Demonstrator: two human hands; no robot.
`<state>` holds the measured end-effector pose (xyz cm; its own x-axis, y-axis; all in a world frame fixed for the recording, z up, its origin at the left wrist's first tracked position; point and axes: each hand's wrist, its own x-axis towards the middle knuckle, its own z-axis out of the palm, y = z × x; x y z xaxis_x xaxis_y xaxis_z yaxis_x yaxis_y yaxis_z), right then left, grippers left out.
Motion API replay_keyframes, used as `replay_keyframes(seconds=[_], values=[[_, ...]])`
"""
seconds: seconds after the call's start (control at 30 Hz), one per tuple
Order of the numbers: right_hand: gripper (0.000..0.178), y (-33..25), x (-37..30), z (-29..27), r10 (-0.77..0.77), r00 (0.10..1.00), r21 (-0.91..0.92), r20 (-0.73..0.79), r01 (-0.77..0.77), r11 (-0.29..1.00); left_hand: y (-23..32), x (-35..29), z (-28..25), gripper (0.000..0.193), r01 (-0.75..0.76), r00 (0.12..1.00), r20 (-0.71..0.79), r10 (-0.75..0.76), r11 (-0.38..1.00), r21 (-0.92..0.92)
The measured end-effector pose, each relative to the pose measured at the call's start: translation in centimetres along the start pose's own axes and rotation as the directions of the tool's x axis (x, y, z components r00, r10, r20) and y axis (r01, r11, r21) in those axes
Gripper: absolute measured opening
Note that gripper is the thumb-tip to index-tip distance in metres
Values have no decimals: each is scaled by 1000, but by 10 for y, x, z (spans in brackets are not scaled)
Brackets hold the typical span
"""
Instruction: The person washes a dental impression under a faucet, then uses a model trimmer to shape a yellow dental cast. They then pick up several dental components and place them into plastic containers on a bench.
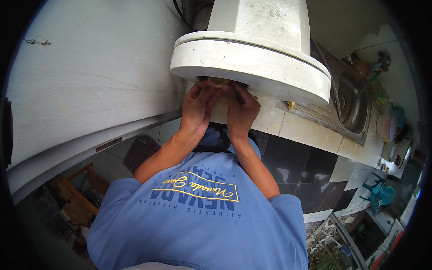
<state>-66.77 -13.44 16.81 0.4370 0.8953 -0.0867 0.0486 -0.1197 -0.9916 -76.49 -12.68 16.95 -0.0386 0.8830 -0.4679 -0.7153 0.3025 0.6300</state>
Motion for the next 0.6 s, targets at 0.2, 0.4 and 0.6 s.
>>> replay_keyframes(seconds=[0.2, 0.4, 0.6], values=[[24, -6, -1, 0, -17, 1000, -53, 13, 18, 998, 1, -3, 2, 13, -16, 1000, 15, 15, 1000, 6], [24, -3, 0, -2, -25, 999, -77, 35, 28, 997, 0, -7, 3, 17, -46, 998, 45, 46, 999, 7], [25, -4, 1, -3, -21, 999, -51, 49, 23, 998, 3, -6, 3, 21, -11, 1000, 16, 11, 1000, 25]])
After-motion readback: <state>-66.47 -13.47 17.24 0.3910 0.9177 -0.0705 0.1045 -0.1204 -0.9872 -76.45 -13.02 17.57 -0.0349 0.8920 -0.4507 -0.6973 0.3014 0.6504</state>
